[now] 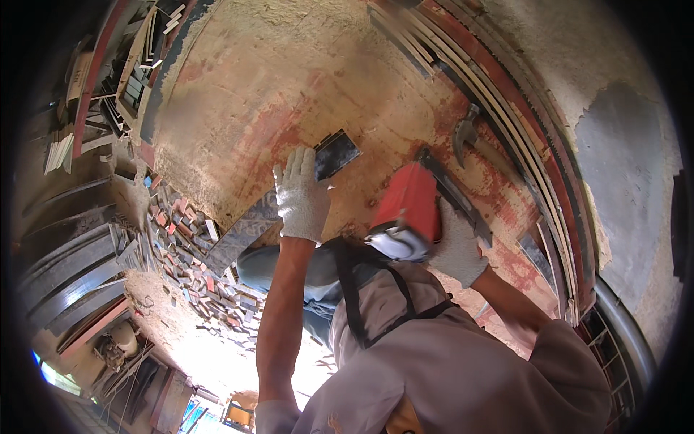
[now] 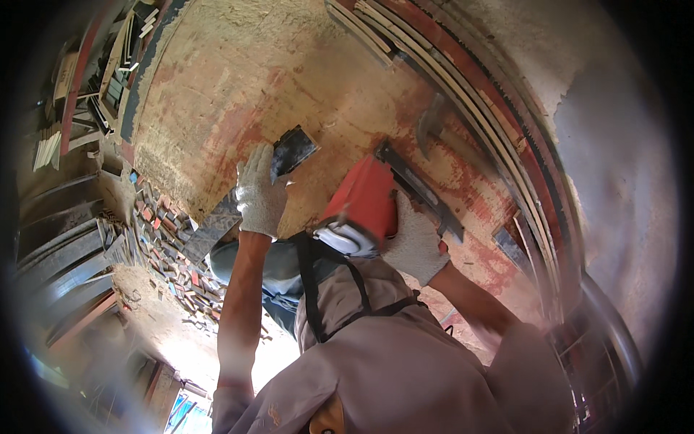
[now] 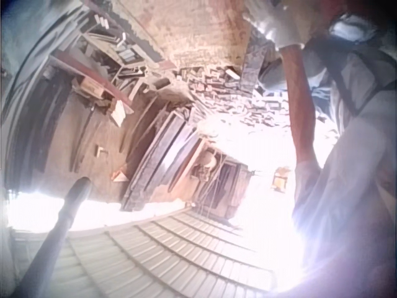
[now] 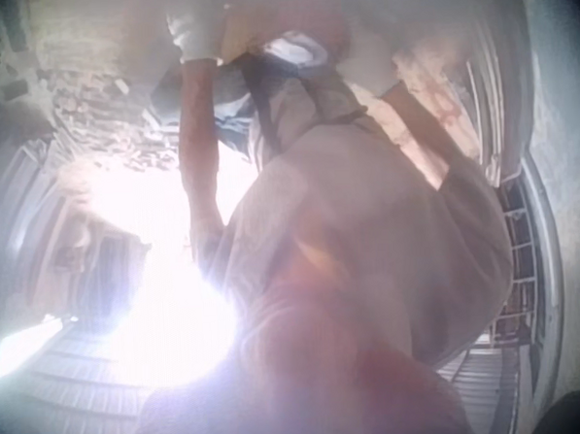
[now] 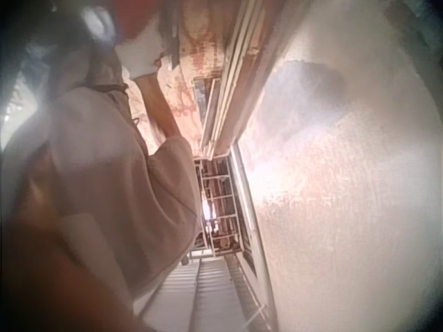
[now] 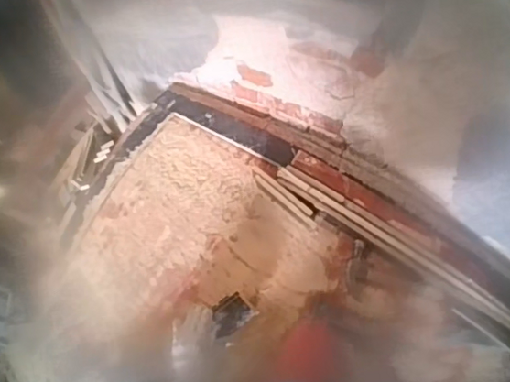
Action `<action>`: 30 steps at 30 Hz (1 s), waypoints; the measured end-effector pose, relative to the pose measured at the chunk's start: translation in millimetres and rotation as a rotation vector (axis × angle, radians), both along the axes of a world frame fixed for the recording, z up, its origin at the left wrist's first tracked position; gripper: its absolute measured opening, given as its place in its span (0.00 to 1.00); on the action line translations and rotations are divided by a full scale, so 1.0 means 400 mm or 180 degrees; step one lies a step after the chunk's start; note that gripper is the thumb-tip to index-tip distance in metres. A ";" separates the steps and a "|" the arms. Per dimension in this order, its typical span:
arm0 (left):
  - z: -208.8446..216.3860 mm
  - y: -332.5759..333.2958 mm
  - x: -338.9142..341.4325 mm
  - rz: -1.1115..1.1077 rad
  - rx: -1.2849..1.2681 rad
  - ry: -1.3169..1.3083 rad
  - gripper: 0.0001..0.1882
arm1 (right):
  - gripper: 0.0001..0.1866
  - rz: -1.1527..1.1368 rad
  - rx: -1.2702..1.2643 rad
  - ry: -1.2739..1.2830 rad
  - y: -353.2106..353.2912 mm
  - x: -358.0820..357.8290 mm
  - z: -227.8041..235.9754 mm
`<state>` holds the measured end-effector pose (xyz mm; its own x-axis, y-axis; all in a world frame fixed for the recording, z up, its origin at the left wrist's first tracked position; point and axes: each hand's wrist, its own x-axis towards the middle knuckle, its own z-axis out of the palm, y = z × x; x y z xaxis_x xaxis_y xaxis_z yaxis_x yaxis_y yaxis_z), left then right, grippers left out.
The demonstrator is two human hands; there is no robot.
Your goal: The person sits on the floor and uses a red nail gun to fasten dark wooden planks onto a larger wooden board. They repeatedly position planks, drive nails, and adjust pieces, then gather and stack the finished planks.
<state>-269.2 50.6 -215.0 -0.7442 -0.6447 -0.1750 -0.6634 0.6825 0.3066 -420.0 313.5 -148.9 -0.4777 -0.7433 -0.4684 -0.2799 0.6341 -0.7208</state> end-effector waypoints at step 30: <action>-0.022 0.017 0.019 0.0149 -0.0051 0.0284 0.39 | 0.08 -0.0252 0.0425 -0.1962 -0.155 -0.051 0.068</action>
